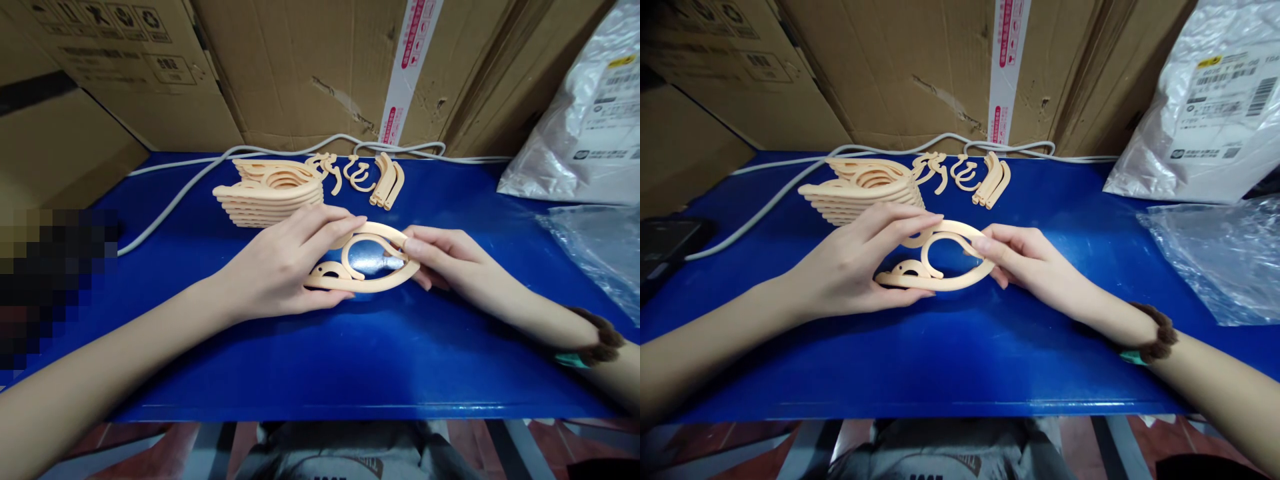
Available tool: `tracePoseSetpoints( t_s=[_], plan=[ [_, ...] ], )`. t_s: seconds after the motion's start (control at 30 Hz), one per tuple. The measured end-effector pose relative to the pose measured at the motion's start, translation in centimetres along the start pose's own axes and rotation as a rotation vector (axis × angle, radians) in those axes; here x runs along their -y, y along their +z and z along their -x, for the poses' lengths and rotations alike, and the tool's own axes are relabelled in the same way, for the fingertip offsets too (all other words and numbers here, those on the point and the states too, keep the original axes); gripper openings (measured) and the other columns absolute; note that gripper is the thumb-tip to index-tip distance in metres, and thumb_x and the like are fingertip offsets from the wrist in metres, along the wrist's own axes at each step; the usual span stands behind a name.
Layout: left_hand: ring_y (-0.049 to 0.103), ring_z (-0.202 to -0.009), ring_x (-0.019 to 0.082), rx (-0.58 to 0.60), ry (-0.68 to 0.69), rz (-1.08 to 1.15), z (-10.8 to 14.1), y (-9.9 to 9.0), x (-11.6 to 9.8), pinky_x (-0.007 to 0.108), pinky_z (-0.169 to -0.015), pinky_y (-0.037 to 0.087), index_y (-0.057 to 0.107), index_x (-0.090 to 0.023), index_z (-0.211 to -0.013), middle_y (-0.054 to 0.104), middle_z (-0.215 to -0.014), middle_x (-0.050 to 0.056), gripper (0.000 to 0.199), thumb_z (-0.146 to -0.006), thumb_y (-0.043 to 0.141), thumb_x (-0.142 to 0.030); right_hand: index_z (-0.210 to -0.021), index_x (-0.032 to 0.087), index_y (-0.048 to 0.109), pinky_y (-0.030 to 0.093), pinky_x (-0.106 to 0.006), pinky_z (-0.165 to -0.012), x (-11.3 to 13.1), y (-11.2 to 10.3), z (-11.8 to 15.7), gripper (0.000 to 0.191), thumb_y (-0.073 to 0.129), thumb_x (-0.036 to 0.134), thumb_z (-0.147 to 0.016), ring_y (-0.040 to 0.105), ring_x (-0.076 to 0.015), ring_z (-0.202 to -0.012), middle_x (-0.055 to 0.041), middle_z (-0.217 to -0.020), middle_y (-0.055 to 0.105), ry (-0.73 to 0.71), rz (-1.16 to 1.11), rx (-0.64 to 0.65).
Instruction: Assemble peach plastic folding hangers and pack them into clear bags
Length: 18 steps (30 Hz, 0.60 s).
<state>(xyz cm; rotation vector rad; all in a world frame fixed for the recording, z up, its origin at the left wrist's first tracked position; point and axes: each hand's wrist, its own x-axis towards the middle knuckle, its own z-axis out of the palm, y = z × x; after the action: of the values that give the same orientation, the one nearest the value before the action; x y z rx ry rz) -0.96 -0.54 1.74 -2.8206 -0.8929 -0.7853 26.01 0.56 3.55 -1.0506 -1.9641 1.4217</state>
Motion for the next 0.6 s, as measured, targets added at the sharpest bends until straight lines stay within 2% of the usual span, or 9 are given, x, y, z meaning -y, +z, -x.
tracePoseSetpoints(
  t_s=[0.13,0.23,0.33,0.43,0.5,0.6],
  plan=[
    [0.053,-0.131,0.033,-0.063,-0.028,0.01,-0.5,-1.7,0.9,0.053,-0.114,0.044,0.042,-0.018,-0.147,0.056,-0.14,0.014,0.071,-0.087,0.073,-0.041,-0.097,0.02,0.062,0.035,-0.025,-0.048,-0.4,-0.2,0.0,0.048,0.037,0.06,-0.106,0.045,-0.0119,-0.051,0.003,-0.061,0.055,-0.043,-0.026,-0.116],
    [0.056,-0.124,0.033,-0.107,-0.077,-0.01,-0.6,-3.6,3.4,0.057,-0.111,0.044,0.044,-0.014,-0.146,0.058,-0.137,0.015,0.08,-0.082,0.076,-0.052,-0.103,0.02,0.065,0.042,-0.026,-0.057,-0.8,-0.7,-0.2,0.037,0.046,0.052,-0.106,0.055,-0.0137,-0.061,0.0012,-0.071,0.063,-0.118,0.217,-0.142],
    [0.053,-0.129,0.034,-0.132,-0.273,0.113,0.2,-5.1,7.0,0.057,-0.114,0.043,0.044,-0.014,-0.149,0.058,-0.139,0.015,0.095,-0.077,0.078,-0.064,-0.109,0.019,0.068,0.049,-0.031,-0.08,-1.4,-0.9,-0.5,0.027,0.056,0.043,-0.103,0.065,-0.0195,-0.092,-0.005,-0.1,0.071,-0.295,0.556,-0.07],
    [0.053,-0.134,0.034,-0.131,-0.449,0.321,1.4,-6.0,10.3,0.058,-0.118,0.039,0.044,-0.02,-0.152,0.055,-0.146,0.012,0.107,-0.065,0.089,-0.064,-0.12,0.02,0.067,0.044,-0.042,-0.1,-2.2,-0.6,-0.6,0.027,0.056,0.038,-0.103,0.059,-0.0262,-0.119,-0.0109,-0.13,0.064,-0.458,0.791,0.048],
    [0.053,-0.135,0.034,-0.115,-0.501,0.404,2.0,-6.2,11.8,0.059,-0.119,0.037,0.046,-0.02,-0.15,0.056,-0.147,0.011,0.11,-0.06,0.092,-0.061,-0.126,0.021,0.065,0.043,-0.046,-0.102,-2.6,-0.4,-0.5,0.029,0.053,0.037,-0.104,0.057,-0.0282,-0.125,-0.0127,-0.14,0.059,-0.486,0.884,0.092],
    [0.055,-0.134,0.034,-0.076,-0.534,0.46,2.1,-6.2,12.6,0.057,-0.119,0.037,0.049,-0.02,-0.149,0.059,-0.143,0.011,0.106,-0.06,0.092,-0.058,-0.129,0.02,0.063,0.044,-0.047,-0.102,-2.7,-0.1,-0.4,0.031,0.051,0.035,-0.105,0.055,-0.029,-0.128,-0.0141,-0.142,0.057,-0.494,0.938,0.103]
  ],
)
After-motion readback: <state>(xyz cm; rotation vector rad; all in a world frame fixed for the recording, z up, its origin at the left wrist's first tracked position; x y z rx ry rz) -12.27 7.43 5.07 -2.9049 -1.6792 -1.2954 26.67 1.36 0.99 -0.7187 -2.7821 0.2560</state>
